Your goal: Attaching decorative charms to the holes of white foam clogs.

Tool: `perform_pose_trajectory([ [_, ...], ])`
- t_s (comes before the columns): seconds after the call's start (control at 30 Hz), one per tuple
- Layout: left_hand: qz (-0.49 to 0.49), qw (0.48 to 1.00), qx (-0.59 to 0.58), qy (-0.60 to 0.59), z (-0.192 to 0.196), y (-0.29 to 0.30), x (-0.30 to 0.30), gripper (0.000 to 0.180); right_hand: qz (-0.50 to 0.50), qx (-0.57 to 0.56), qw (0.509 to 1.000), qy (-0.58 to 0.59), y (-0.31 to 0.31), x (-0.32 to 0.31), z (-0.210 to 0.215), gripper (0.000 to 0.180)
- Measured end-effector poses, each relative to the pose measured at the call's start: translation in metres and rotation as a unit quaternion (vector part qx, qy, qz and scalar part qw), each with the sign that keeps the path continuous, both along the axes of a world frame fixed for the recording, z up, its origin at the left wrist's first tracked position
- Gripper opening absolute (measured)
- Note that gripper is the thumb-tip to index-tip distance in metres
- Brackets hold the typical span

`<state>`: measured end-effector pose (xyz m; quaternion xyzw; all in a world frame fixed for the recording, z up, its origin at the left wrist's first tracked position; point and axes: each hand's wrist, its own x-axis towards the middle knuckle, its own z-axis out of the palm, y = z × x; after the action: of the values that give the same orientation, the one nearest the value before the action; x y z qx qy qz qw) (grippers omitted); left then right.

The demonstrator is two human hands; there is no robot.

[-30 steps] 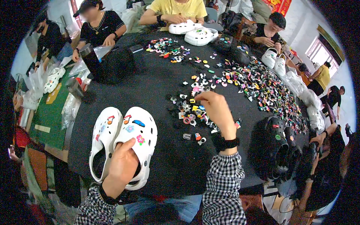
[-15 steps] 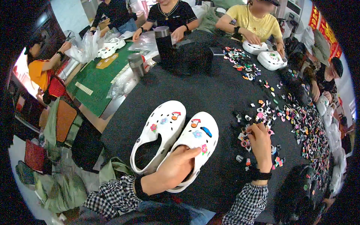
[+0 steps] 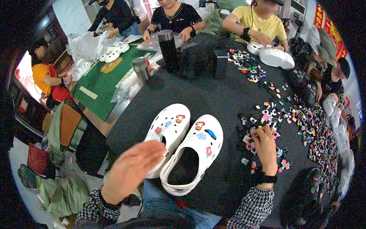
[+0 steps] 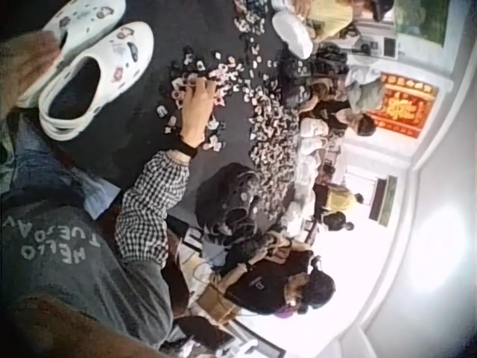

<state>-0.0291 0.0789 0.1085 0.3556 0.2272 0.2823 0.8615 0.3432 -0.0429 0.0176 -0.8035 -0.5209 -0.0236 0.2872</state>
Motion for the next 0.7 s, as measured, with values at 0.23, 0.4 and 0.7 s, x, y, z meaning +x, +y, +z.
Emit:
perform_pose_trajectory([
  [0.23,0.054,0.994,-0.092,0.007,-0.012,0.008,-0.028,0.055,0.004,0.009,0.997,0.081,0.002,-0.002,0.004,0.011],
  [0.4,0.059,0.992,-0.109,0.007,-0.021,0.007,-0.007,0.055,0.027,0.05,0.998,0.023,-0.002,0.007,-0.003,0.011],
  [0.7,0.141,0.977,-0.137,-0.088,-0.044,0.01,0.008,0.047,0.023,0.068,0.997,0.032,-0.001,0.001,0.009,0.009],
])
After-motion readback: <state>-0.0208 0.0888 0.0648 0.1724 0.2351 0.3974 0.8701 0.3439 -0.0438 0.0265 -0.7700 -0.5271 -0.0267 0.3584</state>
